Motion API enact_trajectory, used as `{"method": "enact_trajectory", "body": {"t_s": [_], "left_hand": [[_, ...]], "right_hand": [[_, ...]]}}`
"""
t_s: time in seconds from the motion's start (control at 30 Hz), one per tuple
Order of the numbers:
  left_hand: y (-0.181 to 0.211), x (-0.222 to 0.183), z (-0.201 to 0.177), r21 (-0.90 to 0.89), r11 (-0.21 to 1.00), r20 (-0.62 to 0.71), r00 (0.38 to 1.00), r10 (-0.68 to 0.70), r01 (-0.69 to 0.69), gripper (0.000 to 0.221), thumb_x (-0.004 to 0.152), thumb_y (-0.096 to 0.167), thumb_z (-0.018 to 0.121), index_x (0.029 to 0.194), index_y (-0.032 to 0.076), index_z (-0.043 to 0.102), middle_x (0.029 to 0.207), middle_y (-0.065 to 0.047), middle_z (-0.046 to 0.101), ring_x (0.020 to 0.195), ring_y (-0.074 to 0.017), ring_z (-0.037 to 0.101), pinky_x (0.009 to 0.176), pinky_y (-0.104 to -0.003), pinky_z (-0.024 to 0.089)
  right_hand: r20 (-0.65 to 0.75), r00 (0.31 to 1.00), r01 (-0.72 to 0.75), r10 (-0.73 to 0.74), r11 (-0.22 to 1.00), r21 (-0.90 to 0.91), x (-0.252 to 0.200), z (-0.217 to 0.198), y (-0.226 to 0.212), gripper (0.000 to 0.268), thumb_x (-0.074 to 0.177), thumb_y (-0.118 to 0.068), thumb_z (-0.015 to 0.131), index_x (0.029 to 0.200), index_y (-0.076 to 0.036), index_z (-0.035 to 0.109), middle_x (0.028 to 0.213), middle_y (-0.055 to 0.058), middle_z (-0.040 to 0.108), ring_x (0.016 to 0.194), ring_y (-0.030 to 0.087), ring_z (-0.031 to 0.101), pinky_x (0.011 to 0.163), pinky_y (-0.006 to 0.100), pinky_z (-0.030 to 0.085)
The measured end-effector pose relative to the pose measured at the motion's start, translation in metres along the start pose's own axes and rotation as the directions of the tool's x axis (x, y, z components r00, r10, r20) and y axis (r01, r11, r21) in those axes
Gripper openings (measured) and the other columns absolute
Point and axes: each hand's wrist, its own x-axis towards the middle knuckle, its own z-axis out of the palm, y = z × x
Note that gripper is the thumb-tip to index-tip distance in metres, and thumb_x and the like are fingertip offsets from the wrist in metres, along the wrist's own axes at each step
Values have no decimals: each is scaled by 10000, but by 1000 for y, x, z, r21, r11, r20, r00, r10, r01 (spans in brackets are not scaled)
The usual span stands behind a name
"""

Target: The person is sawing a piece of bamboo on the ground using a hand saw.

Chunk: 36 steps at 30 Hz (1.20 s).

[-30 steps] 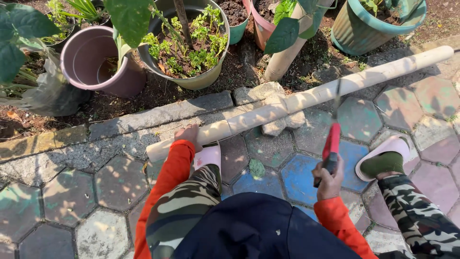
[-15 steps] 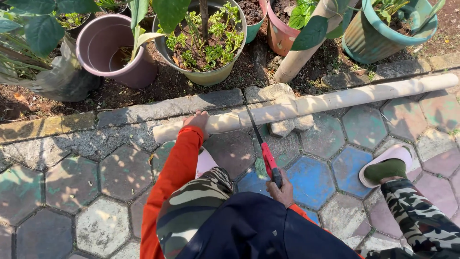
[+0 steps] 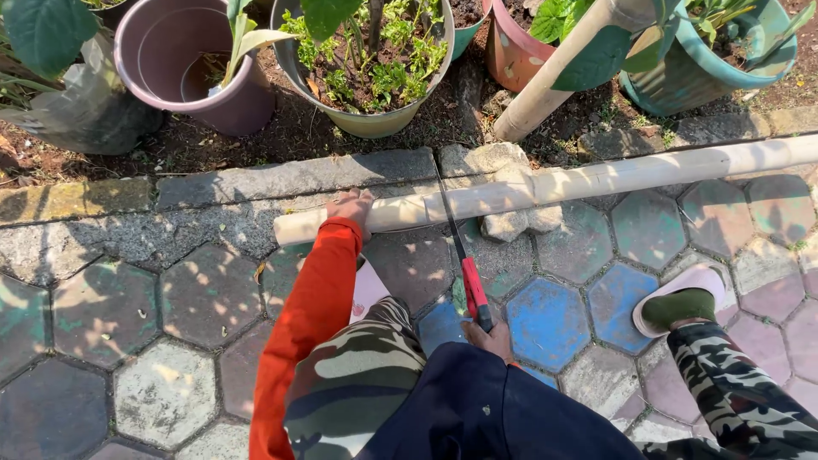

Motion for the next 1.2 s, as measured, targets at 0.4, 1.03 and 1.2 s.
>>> {"method": "enact_trajectory", "body": {"t_s": [0.4, 1.03, 1.2], "left_hand": [[8, -13, -16, -2, 1000, 69, 997, -26, 27, 855, 676, 166, 923, 1403, 197, 472, 1461, -73, 474, 1363, -306, 465, 1047, -559, 408], [11, -13, -21, -45, 998, 124, 991, -43, 49, 902, 662, 123, 932, 1430, 235, 470, 1499, -64, 458, 1394, -304, 446, 1089, -558, 388], [-3, 19, 20, -38, 998, 142, 989, -45, 51, 1170, 584, 125, 995, 1543, 306, 350, 1597, -62, 338, 1406, -292, 417, 1107, -534, 381]], "right_hand": [[-85, 996, -23, 7, 983, -181, -15, 13, -2, 166, 775, -180, 753, 894, -109, 660, 625, 1, 538, 554, 121, 492, 529, 338, 396], [-111, 991, -87, 80, 994, -63, -14, 12, 28, 233, 749, -110, 783, 943, -80, 657, 684, 19, 598, 594, 142, 583, 559, 339, 458], [-106, 994, -29, 11, 984, -177, -7, 9, 40, 238, 757, -124, 786, 942, -51, 656, 653, 27, 555, 583, 147, 544, 558, 348, 436]]}}
